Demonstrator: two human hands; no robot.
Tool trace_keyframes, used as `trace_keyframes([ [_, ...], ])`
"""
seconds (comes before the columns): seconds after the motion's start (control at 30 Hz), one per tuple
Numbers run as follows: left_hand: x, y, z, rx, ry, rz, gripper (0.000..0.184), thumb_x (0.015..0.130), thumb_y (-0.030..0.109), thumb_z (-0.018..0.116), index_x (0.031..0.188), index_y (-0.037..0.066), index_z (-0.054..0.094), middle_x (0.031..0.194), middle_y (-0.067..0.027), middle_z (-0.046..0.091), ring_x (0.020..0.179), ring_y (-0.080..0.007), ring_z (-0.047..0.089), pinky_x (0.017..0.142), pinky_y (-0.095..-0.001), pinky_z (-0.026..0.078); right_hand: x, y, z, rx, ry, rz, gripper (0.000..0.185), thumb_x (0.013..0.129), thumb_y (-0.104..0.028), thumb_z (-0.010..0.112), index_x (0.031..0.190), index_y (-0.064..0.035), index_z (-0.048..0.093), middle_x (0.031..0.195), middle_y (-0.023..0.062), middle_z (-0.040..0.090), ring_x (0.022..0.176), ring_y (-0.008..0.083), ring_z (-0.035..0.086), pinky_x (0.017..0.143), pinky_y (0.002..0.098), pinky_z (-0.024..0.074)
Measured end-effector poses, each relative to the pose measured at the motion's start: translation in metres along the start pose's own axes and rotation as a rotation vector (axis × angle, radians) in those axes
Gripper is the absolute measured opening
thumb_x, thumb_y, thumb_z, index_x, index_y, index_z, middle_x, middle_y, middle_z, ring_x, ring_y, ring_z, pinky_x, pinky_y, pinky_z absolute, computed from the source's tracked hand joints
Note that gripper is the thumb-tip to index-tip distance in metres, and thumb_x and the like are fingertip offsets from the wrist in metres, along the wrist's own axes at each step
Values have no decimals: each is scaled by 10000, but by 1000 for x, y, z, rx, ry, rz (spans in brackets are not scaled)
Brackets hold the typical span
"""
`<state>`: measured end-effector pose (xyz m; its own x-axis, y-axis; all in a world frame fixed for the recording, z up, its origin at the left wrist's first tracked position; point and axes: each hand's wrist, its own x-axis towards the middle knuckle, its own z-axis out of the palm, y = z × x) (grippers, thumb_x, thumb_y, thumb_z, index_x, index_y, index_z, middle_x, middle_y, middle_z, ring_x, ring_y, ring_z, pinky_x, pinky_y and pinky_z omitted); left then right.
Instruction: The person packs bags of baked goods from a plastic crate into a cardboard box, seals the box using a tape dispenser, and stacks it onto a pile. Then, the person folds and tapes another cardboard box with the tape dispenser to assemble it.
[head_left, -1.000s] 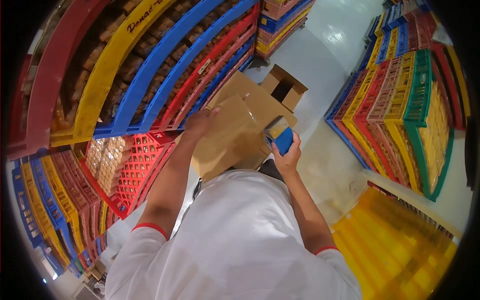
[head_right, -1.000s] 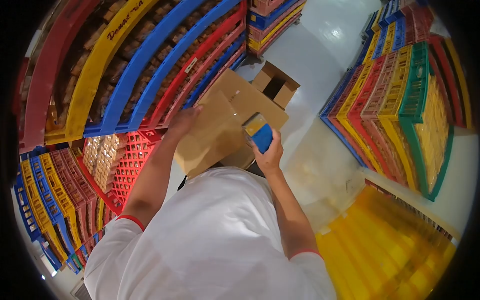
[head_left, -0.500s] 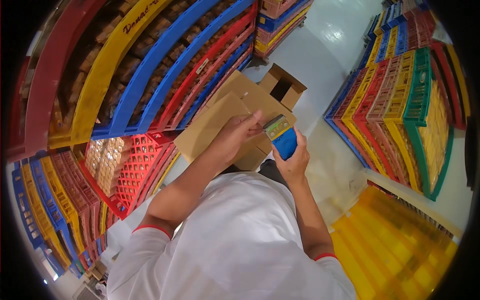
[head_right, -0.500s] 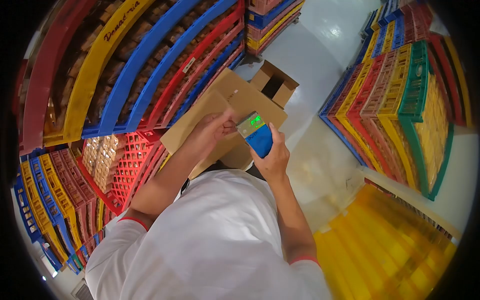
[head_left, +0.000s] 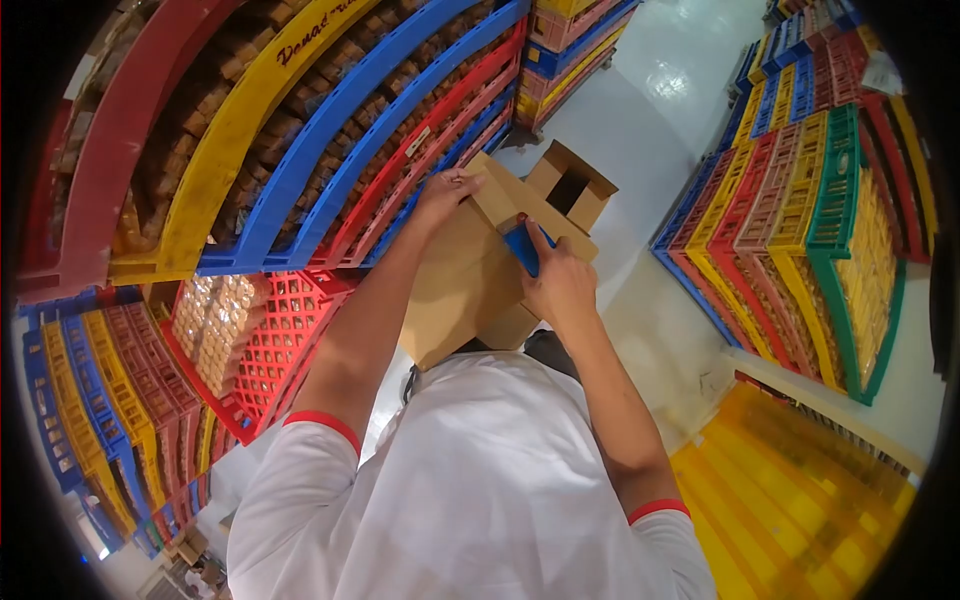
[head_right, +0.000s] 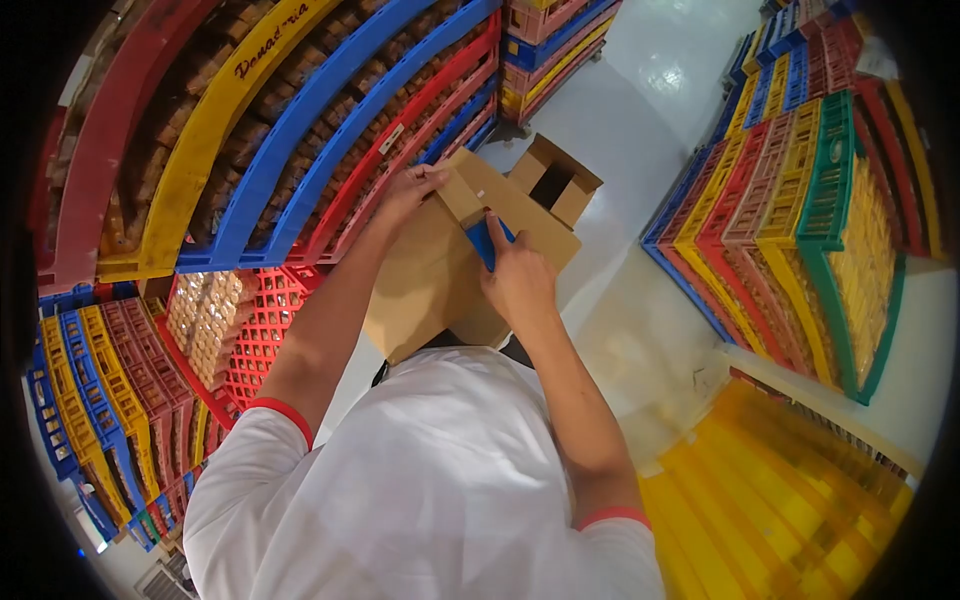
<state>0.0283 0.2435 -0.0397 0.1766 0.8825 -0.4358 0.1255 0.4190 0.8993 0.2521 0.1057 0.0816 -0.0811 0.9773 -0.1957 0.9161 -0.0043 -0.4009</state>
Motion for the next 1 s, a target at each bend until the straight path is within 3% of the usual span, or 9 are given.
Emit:
trace_keyframes([
  [0.17,16,-22,-8,-123,-36,-6,413,939,328,776,1222,40,691,1101,-46,732,1071,-139,654,883,-325,521,17,-10,10,-37,30,-19,733,827,-238,738,1522,-238,505,973,204,634,800,401,705,707,507,569],
  [0.27,22,-39,-10,180,168,-150,500,950,320,764,1327,12,653,1196,-100,736,1196,-163,639,969,-335,514,16,-7,20,-35,47,-29,741,826,-246,744,1526,-249,500,981,202,632,797,394,703,709,507,572],
  [0.37,12,-45,-15,408,197,16,505,986,277,714,1391,-5,608,1314,-172,696,1166,-188,686,1003,-304,510,11,-8,15,-36,68,-28,756,821,-236,752,1531,-260,494,973,194,623,772,388,699,686,504,572],
  [0.43,-11,-16,-13,-213,38,-51,454,1055,297,600,1389,-10,604,1410,-175,636,1248,-182,641,1017,-312,504,6,-7,13,-40,86,-23,762,818,-228,756,1533,-265,492,962,188,617,753,385,696,665,500,572],
  [0.57,-4,-4,-7,-167,-78,11,426,1096,328,508,1297,-19,651,1358,-157,660,1227,-157,635,1011,-297,503,1,-5,17,22,167,-47,771,807,-210,762,1528,-292,502,922,168,590,682,374,677,610,485,567],
  [0.67,18,-9,1,-204,-152,61,447,1116,368,440,1193,0,683,1184,-92,720,1126,-175,662,1006,-330,501,3,-5,18,13,173,-56,786,804,-209,764,1535,-304,491,916,165,580,671,372,669,606,480,567],
  [0.73,20,-9,17,194,-239,258,494,1123,410,399,1095,33,717,1016,-58,721,1047,-210,689,994,-357,488,4,-5,20,5,169,-59,794,804,-207,765,1540,-308,483,915,164,577,680,373,668,611,478,567],
  [0.87,19,-5,22,365,-146,200,531,1119,429,383,1078,25,726,1068,-89,730,1066,-252,691,990,-386,476,6,-7,15,-11,126,-32,743,833,-239,753,1528,-292,500,935,180,596,756,388,683,670,496,565],
  [1.0,14,-9,18,537,-43,381,532,1094,458,397,1104,31,713,1116,-175,721,1081,-338,673,978,-409,478,-31,2,-15,-43,27,-11,671,855,-293,747,1495,-272,545,921,192,612,789,407,691,712,516,559],
])
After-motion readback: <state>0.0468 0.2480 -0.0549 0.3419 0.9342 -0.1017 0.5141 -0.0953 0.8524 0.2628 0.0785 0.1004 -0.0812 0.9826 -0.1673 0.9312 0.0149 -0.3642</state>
